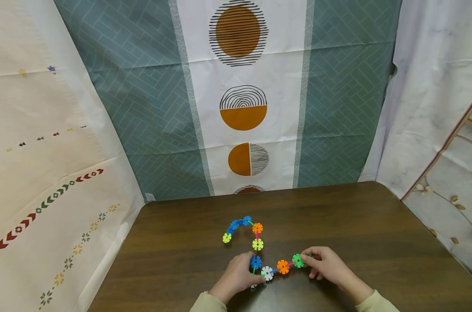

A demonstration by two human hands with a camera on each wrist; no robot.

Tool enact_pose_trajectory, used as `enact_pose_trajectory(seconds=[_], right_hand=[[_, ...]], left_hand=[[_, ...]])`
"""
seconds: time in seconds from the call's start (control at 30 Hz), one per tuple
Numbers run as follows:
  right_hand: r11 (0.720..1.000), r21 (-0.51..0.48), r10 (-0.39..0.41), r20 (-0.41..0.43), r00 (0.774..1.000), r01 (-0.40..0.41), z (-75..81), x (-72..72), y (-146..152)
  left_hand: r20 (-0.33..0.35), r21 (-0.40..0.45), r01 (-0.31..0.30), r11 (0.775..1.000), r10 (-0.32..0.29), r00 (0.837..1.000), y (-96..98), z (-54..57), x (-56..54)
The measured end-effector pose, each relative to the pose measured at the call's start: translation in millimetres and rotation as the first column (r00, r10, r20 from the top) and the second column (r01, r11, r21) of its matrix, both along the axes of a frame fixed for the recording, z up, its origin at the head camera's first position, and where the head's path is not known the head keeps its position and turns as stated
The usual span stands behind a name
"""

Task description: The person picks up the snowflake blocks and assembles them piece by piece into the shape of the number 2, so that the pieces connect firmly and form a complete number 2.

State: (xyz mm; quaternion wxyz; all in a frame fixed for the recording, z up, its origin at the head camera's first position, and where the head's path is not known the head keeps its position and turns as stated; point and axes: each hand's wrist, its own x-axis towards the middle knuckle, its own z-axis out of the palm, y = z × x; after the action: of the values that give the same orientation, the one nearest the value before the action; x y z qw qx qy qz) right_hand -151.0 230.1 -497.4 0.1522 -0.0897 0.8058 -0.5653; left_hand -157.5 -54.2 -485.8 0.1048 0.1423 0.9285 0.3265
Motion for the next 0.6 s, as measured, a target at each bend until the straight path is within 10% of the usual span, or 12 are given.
enact_pose_trajectory(seconds=[0.6], right_hand=[[0.982, 0.181, 0.07, -0.049, 0.996, -0.06, -8.9, 4.1, 6]], left_hand=[[-0.069, -0.035, 0.053, 0.998, -0.055, 0.996, -5.3, -2.2, -8.5]])
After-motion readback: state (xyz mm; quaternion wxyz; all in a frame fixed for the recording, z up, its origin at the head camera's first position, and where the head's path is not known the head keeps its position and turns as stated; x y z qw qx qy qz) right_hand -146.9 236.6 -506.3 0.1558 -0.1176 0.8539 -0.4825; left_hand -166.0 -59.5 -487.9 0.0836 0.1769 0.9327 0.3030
